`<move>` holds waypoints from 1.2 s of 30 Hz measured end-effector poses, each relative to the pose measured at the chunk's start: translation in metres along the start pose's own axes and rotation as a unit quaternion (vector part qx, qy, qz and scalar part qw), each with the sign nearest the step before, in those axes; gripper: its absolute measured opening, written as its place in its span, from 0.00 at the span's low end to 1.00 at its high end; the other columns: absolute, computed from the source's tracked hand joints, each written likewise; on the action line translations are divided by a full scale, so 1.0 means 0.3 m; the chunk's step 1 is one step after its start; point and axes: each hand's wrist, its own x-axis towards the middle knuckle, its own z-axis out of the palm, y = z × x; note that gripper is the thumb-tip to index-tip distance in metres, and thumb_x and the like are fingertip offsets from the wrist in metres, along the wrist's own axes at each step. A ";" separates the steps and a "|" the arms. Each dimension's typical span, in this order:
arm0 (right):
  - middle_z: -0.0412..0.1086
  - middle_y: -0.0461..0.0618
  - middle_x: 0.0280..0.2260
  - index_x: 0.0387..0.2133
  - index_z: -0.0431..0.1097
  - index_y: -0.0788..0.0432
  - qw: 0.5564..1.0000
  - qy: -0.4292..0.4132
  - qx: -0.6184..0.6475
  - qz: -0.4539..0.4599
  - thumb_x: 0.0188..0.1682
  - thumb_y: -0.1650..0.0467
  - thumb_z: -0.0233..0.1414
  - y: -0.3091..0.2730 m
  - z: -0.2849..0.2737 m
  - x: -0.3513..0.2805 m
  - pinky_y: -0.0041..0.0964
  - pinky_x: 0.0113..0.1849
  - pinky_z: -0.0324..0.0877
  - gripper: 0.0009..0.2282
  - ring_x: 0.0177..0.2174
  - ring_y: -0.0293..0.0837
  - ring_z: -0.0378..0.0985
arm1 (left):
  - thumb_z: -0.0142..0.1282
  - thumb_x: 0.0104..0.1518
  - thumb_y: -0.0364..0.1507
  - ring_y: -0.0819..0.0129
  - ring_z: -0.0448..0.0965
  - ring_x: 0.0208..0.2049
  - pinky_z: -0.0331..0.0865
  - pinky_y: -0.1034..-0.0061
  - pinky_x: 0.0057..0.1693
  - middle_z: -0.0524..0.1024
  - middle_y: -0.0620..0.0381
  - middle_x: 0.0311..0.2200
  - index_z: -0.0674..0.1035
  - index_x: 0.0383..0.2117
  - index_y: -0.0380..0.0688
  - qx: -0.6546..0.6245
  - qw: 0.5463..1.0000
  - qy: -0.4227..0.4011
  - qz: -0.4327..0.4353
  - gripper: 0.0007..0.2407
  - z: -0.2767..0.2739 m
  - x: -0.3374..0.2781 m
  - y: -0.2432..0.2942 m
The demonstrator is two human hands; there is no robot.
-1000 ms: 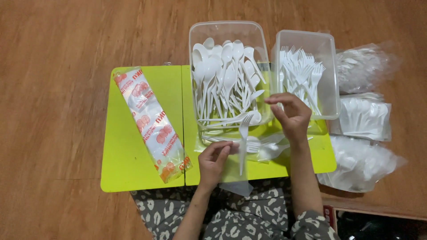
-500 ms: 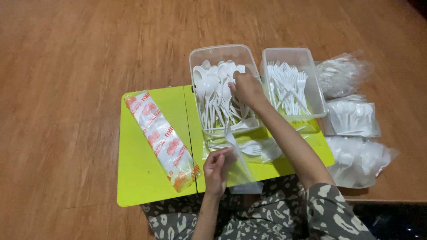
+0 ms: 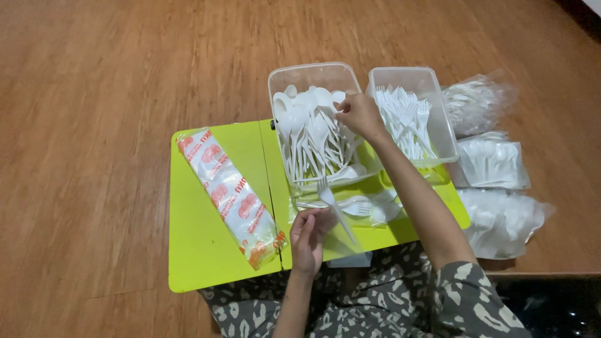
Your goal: Packaging plastic spoons and forks into individual plastic bags.
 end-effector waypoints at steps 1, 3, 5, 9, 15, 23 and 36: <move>0.78 0.55 0.29 0.38 0.80 0.60 1.000 0.000 0.000 0.001 0.42 0.72 0.62 -0.011 -0.015 -0.025 0.48 0.36 0.76 0.10 0.35 0.55 0.83 | 0.48 0.66 0.31 0.55 0.84 0.47 0.76 0.57 0.57 0.83 0.45 0.43 0.77 0.45 0.40 0.000 1.000 0.000 -0.001 0.09 -0.014 0.003 -0.006; 0.77 0.53 0.27 0.33 0.79 0.59 0.997 0.008 -0.074 0.002 0.48 0.69 0.59 -0.032 -0.049 -0.072 0.51 0.35 0.76 0.06 0.32 0.57 0.82 | 0.48 0.66 0.32 0.55 0.84 0.48 0.75 0.56 0.58 0.83 0.44 0.44 0.78 0.45 0.41 0.007 1.000 -0.002 -0.006 0.10 -0.037 0.010 -0.021; 0.76 0.55 0.29 0.35 0.76 0.60 0.996 0.026 -0.090 0.002 0.50 0.68 0.56 -0.049 -0.061 -0.116 0.52 0.35 0.76 0.07 0.33 0.58 0.81 | 0.49 0.66 0.31 0.55 0.84 0.47 0.76 0.57 0.57 0.84 0.44 0.43 0.78 0.44 0.40 0.002 1.000 0.000 -0.004 0.09 -0.030 0.008 -0.019; 0.69 0.65 0.37 0.45 0.66 0.63 0.991 0.114 -0.056 -0.039 0.57 0.70 0.48 -0.078 -0.091 -0.214 0.61 0.39 0.72 0.08 0.40 0.69 0.76 | 0.49 0.66 0.31 0.54 0.84 0.47 0.76 0.56 0.57 0.83 0.43 0.42 0.78 0.44 0.39 -0.005 1.000 -0.002 -0.002 0.09 -0.033 0.006 -0.022; 0.66 0.46 0.40 0.59 0.64 0.63 0.830 -0.005 0.557 -0.031 0.59 0.70 0.48 -0.078 -0.113 -0.374 0.29 0.48 0.68 0.16 0.43 0.36 0.69 | 0.51 0.65 0.29 0.56 0.84 0.46 0.77 0.59 0.56 0.82 0.43 0.45 0.79 0.44 0.39 0.032 0.999 -0.010 0.006 0.09 0.016 0.004 0.011; 0.73 0.58 0.35 0.43 0.65 0.64 0.805 0.008 0.590 -0.057 0.51 0.76 0.57 -0.011 -0.049 -0.562 0.37 0.45 0.74 0.10 0.36 0.42 0.79 | 0.52 0.65 0.28 0.57 0.85 0.44 0.79 0.60 0.54 0.81 0.39 0.46 0.78 0.44 0.34 0.029 0.999 -0.009 0.017 0.09 0.035 0.003 0.000; 0.76 0.61 0.33 0.38 0.69 0.69 0.845 -0.028 0.525 -0.100 0.46 0.79 0.62 -0.006 -0.042 -0.557 0.44 0.41 0.78 0.11 0.33 0.46 0.82 | 0.55 0.63 0.28 0.55 0.85 0.41 0.79 0.60 0.52 0.80 0.38 0.45 0.78 0.44 0.29 0.081 0.996 -0.010 0.040 0.11 0.053 0.002 -0.009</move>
